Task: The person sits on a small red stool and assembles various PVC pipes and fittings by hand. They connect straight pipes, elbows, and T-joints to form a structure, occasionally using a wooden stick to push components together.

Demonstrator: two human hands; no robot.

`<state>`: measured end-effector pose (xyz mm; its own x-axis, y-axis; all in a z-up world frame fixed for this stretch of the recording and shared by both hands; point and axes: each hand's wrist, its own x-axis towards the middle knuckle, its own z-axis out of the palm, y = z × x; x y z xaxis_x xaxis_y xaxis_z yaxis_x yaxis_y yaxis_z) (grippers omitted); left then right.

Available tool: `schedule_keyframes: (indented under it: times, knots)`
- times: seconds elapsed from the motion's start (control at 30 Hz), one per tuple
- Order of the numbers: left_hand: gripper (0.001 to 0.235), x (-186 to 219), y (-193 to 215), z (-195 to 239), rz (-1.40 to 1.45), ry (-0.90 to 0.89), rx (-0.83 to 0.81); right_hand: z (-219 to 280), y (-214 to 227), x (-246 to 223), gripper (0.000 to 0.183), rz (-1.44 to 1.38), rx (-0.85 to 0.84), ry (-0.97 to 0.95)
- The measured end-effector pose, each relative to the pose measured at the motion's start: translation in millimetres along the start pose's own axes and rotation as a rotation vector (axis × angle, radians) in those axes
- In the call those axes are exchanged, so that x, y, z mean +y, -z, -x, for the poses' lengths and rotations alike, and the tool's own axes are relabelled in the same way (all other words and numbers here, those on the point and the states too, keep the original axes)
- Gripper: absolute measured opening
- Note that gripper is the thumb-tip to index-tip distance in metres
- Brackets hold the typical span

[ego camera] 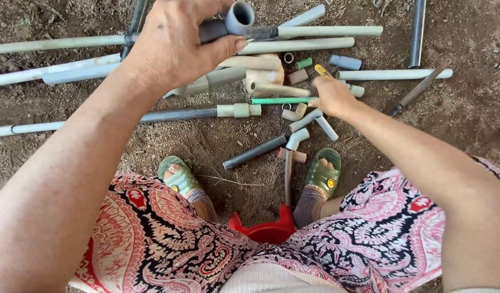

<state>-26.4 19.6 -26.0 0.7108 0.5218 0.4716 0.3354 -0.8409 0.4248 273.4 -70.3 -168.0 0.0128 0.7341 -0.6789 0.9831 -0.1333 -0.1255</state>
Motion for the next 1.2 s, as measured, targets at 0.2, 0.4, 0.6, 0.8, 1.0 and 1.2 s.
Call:
schedule_keyframes:
  times: [0.2, 0.4, 0.6, 0.8, 1.0, 1.2]
  knots:
    - [0.034, -0.5, -1.1, -0.3, -0.030, 0.006, -0.006, -22.4, -55.6, 19.5, 0.041, 0.208, -0.255, -0.264]
    - [0.029, 18.4, 10.8, -12.3, 0.048, 0.232, -0.102, -33.6, -71.0, 22.6, 0.024, 0.125, -0.271, -0.309]
    - [0.030, 25.0, 10.7, -8.6, 0.168, 0.496, -0.203, 65.0, 91.8, -52.8, 0.034, -0.139, 0.125, -0.043]
    - [0.034, 30.1, 14.2, -20.7, 0.275, 0.571, -0.282, 133.0, 179.4, -69.9, 0.009, -1.085, 0.518, 0.378]
    - [0.043, 29.4, 5.0, -20.2, 0.232, 0.558, -0.257, 128.4, 173.6, -94.4, 0.010, -1.406, 0.504, 0.701]
    - [0.042, 31.5, -0.7, -22.4, 0.305, 0.458, -0.223, 124.1, 163.1, -101.7, 0.014, -1.264, 0.527, 0.794]
